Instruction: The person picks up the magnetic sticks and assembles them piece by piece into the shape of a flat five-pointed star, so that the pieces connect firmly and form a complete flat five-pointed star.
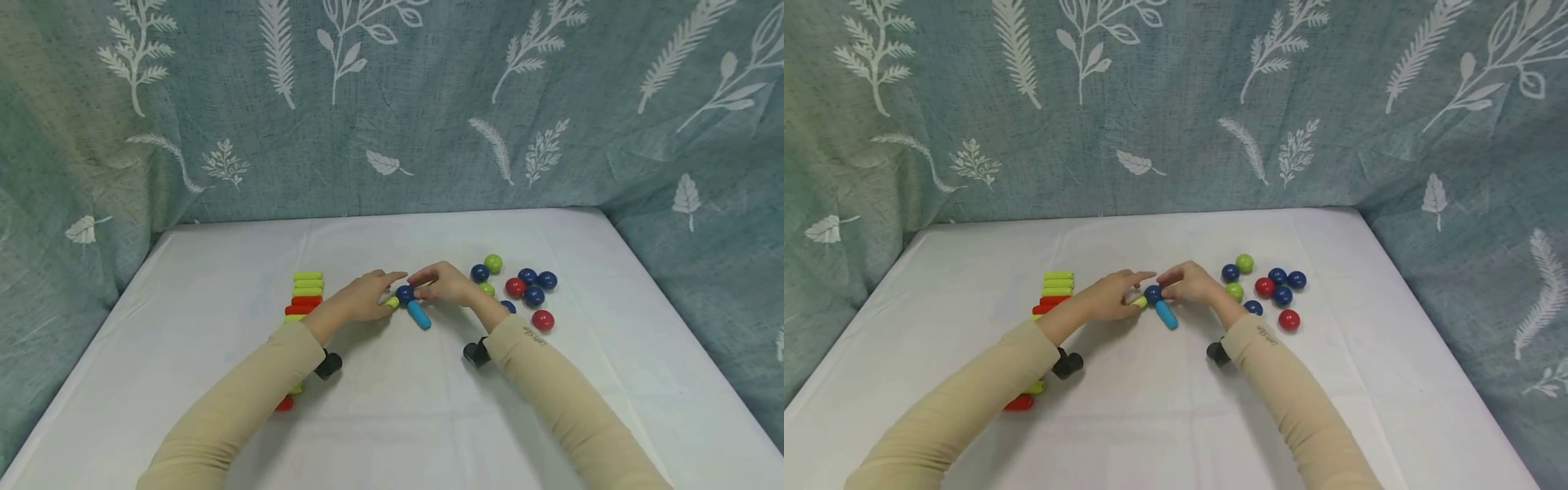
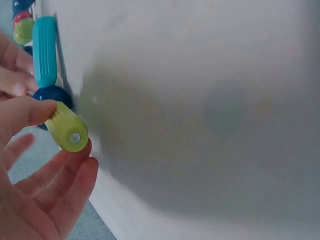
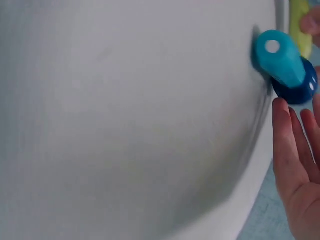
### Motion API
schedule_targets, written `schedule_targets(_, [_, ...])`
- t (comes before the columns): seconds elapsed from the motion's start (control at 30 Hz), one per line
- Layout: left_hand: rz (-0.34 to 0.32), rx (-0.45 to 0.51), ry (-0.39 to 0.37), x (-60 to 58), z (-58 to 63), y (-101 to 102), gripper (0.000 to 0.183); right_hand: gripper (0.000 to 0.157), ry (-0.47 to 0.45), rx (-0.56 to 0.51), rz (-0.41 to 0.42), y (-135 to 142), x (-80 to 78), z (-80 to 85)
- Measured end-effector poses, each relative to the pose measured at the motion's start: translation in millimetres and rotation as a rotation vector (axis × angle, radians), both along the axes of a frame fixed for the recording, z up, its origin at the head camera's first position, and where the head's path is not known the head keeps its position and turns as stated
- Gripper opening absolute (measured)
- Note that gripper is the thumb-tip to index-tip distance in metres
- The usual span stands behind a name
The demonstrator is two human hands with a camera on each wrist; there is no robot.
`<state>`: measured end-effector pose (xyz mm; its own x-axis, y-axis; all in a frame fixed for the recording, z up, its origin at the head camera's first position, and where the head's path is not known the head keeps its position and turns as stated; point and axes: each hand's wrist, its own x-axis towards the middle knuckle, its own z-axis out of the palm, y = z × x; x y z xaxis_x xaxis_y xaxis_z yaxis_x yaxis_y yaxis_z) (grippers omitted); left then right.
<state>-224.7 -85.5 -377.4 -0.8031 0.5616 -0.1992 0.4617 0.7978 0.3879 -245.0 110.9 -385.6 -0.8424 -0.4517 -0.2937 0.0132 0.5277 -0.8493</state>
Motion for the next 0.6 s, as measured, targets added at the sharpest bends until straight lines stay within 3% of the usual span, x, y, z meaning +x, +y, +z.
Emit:
schedule_targets(0.4, [0.014,-0.087,0.1,5.4,-3.3,4,0.05,0.041,-0.029,-0.01,-0.039,39,-7.0,22.2])
schedule_targets(0.6, [-0.002,-0.094,0.176,6.6,-1.3,10,0.03,0.042,0.017,0.023,-0.113,65,-17.4,40.8])
